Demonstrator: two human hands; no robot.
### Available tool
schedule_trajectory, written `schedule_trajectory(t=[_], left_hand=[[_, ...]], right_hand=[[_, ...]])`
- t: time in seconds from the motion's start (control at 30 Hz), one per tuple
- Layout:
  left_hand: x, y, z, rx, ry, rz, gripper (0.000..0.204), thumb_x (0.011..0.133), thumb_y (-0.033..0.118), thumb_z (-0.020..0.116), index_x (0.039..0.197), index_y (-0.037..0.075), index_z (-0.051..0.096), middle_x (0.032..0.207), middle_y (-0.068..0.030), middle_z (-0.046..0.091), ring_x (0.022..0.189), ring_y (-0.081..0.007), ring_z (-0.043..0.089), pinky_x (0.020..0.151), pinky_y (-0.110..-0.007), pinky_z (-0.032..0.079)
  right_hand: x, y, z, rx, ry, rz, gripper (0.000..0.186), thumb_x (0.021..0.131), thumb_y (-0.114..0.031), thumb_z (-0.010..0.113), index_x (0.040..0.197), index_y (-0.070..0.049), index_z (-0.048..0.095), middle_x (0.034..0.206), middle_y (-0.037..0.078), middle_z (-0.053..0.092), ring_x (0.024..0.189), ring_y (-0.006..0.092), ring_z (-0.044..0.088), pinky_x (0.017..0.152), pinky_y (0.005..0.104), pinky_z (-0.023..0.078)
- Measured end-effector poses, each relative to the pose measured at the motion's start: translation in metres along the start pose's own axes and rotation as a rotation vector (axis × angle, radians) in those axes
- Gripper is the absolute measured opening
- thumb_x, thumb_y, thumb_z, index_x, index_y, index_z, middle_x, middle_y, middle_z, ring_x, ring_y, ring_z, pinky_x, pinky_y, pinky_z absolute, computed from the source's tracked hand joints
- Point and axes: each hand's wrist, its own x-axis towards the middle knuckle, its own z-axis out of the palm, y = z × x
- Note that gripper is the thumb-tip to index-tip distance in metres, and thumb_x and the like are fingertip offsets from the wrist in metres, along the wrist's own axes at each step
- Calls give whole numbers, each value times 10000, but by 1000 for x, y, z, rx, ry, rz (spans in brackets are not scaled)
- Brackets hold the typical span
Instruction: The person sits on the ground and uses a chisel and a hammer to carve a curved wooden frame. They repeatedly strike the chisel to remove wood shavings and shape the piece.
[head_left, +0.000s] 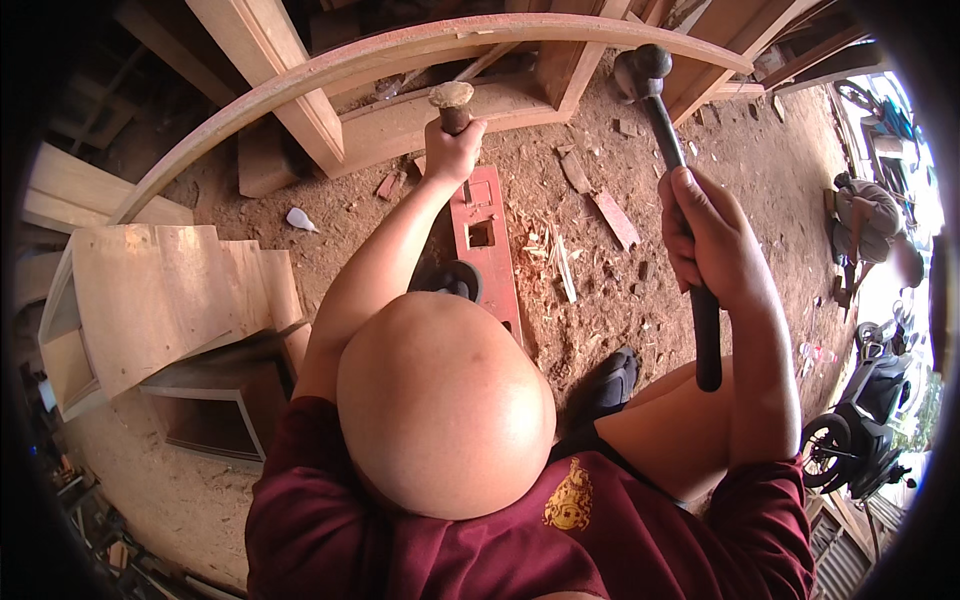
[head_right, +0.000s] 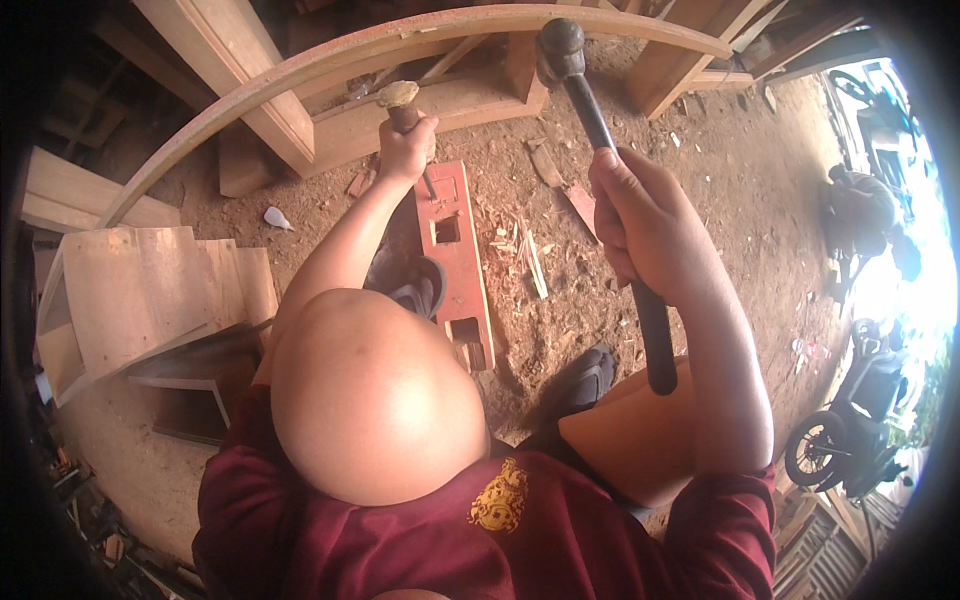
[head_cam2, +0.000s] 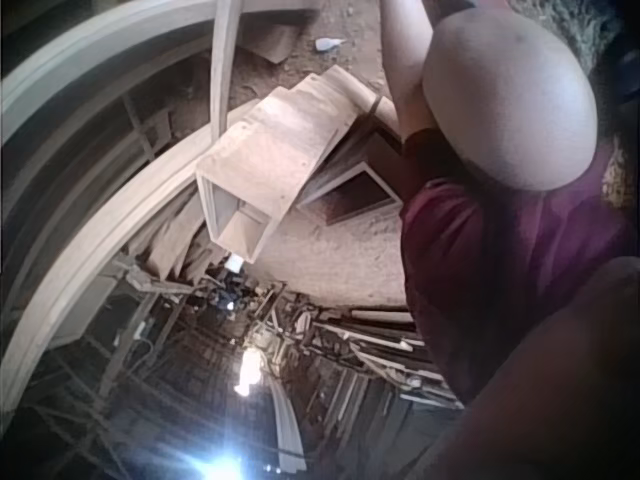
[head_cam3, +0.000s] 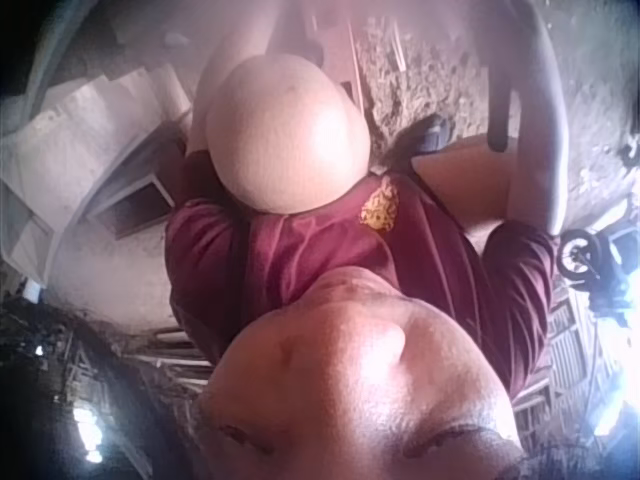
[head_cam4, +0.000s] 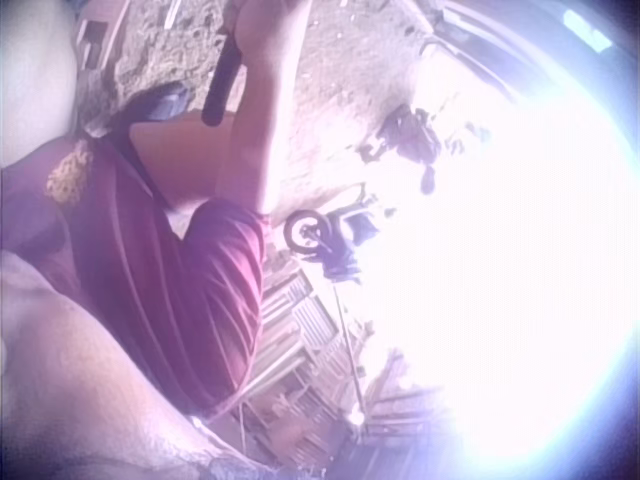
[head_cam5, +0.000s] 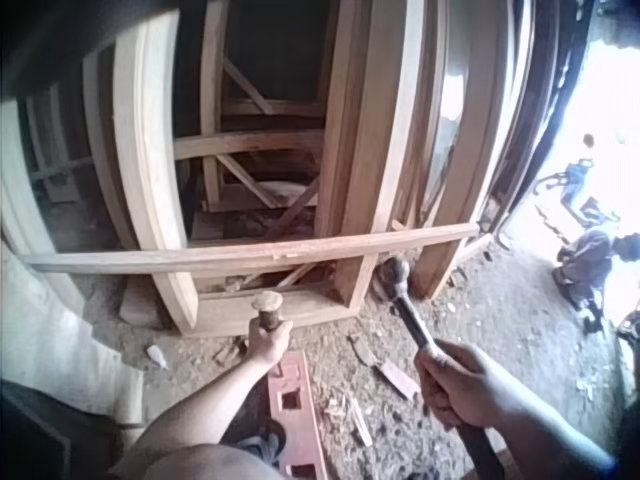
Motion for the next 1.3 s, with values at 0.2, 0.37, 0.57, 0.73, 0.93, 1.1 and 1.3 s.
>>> schedule_trajectory(t=[0.2,0.37,0.57,0.73,0.93,1.1,1.3], left_hand=[[2,-2,3,99,-34,35,231,853,80,608,656,83,487,511,25,464,389,-69,414,357,-253,313],[4,-7,2,116,-5,46,237,850,89,614,648,89,489,504,29,467,391,-67,420,359,-254,319],[0,-13,-2,255,-30,175,269,845,90,624,611,102,491,502,48,471,415,-54,431,386,-251,322],[-12,1,20,284,-38,123,308,797,173,639,569,74,458,496,21,456,475,-90,424,465,-320,337],[-22,2,8,340,-47,210,329,803,163,640,552,75,446,483,33,433,463,-85,406,459,-312,326],[-29,4,14,298,-104,172,294,823,166,635,571,99,498,505,47,473,473,-70,431,463,-296,334],[-25,0,12,286,-121,147,243,806,220,653,631,106,528,553,11,540,457,-90,478,431,-299,386]], right_hand=[[-3,-2,-1,11,-12,40,363,1020,-400,382,829,-97,442,581,-51,356,422,43,344,380,230,329],[-1,-1,2,-94,58,20,350,1014,-399,401,854,-93,459,570,-45,371,402,42,345,369,213,317],[22,-47,20,-456,196,-394,330,996,-353,446,939,-39,528,584,17,461,474,111,467,431,292,377],[85,-19,50,-1802,393,-930,302,982,-250,463,1154,-24,564,903,181,596,645,273,652,553,315,558],[83,-26,58,-1037,89,-547,375,983,-370,463,962,-14,580,754,179,646,603,347,642,543,438,518],[77,-18,63,-1061,249,-704,325,990,-323,460,972,-20,578,744,188,625,626,356,644,566,467,517],[66,23,30,-687,-102,-115,383,988,-356,446,975,9,563,614,79,524,506,232,553,506,380,494]])
